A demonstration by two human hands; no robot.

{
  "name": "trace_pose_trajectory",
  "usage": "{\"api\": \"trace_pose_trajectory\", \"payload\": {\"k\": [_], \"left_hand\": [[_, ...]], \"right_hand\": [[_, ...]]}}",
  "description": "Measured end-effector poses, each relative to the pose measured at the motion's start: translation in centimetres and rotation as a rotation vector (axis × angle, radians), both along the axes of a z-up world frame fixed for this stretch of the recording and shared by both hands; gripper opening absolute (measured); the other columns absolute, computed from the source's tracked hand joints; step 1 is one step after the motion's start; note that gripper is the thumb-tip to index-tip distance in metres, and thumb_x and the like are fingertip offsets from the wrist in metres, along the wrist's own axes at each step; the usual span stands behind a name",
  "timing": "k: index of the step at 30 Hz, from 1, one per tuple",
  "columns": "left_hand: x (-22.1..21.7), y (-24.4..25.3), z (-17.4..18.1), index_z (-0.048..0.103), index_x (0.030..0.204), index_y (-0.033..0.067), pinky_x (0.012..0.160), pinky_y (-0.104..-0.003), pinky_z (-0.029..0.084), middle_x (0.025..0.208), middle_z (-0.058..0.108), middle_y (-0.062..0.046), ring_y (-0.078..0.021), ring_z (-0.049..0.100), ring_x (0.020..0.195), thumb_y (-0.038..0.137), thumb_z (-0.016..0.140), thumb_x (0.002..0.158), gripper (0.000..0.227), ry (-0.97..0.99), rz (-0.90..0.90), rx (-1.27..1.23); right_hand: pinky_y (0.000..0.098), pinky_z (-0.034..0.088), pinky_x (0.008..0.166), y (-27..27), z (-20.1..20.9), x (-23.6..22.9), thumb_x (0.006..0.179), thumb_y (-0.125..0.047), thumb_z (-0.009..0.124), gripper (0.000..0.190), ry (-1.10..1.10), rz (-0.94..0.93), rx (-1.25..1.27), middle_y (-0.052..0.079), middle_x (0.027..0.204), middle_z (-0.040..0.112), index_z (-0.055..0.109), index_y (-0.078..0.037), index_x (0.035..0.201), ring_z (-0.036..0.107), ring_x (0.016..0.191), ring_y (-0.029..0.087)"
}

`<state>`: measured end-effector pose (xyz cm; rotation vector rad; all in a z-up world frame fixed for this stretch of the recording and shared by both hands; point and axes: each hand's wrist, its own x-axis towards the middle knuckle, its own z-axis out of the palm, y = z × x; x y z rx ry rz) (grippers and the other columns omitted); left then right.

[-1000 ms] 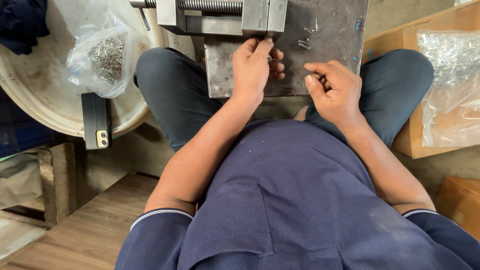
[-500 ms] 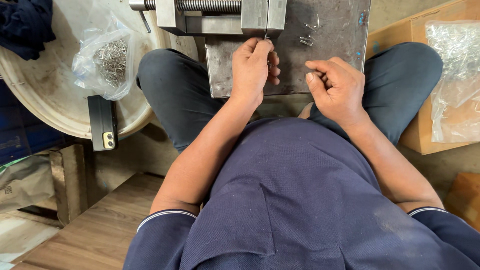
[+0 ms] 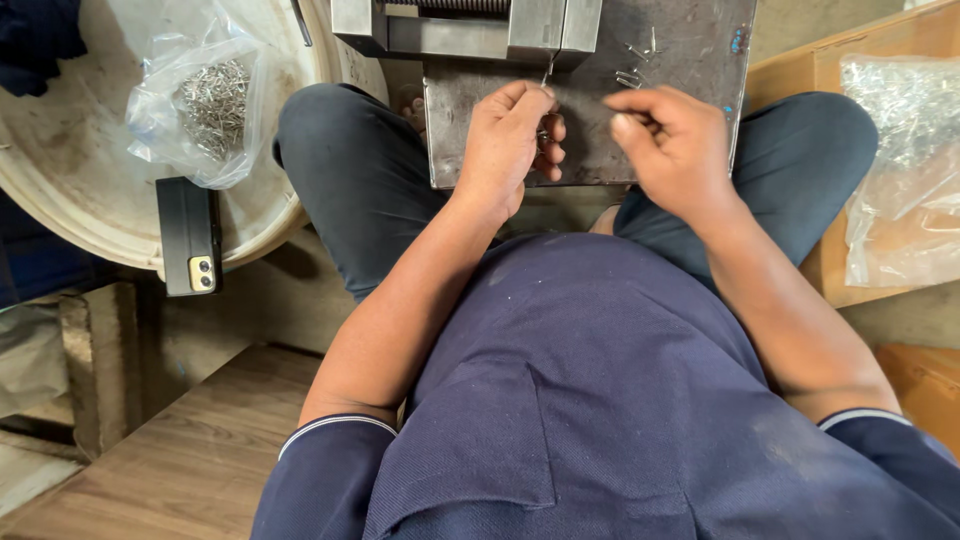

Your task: The person sits on the floor and uses a bench vise to assemble small metal components. They place a metal piece into the vise, tighten it, and then attach a small metal clip to the held piece. The person repeats this process, occasionally adjusting the vise and handling the metal parts by hand.

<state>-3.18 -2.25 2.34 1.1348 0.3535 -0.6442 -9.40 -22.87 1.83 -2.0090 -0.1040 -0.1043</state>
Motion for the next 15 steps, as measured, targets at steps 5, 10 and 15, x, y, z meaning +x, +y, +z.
{"api": "trace_pose_trajectory", "payload": {"k": [5,10,15], "left_hand": [[-0.5,1.5,0.2,0.061,0.087,0.0055,0.042,-0.031,0.048,0.070,0.063,-0.005,-0.0134,0.058,0.052,0.015,0.056,0.097,0.014,-0.001,0.014,-0.024],[-1.7,4.4,0.4,0.062,0.090,0.0045,0.043,-0.031,0.049,0.072,0.063,-0.007,-0.0142,0.058,0.052,0.016,0.057,0.099,0.016,0.013,0.087,-0.168],[-3.4,6.8,-0.2,0.062,0.089,0.0026,0.043,-0.031,0.049,0.072,0.063,-0.008,-0.0144,0.058,0.052,0.014,0.056,0.100,0.017,0.016,0.106,-0.198]], "right_hand": [[0.0295,0.049,0.063,3.4,-0.1,2.1,0.102,-0.005,0.078,0.011,-0.204,-0.039,-0.228,0.010,0.087,0.068,0.076,0.000,0.112,0.063,0.069,0.017],[0.0346,0.047,0.055,5.4,0.1,4.0,0.095,-0.015,0.091,0.020,-0.461,-0.078,-0.481,0.007,0.075,0.064,0.074,-0.005,0.096,0.063,0.064,0.023],[0.0354,0.046,0.055,6.5,0.5,4.7,0.094,-0.014,0.092,0.021,-0.537,-0.066,-0.557,0.006,0.073,0.063,0.072,-0.007,0.091,0.062,0.062,0.024]]}}
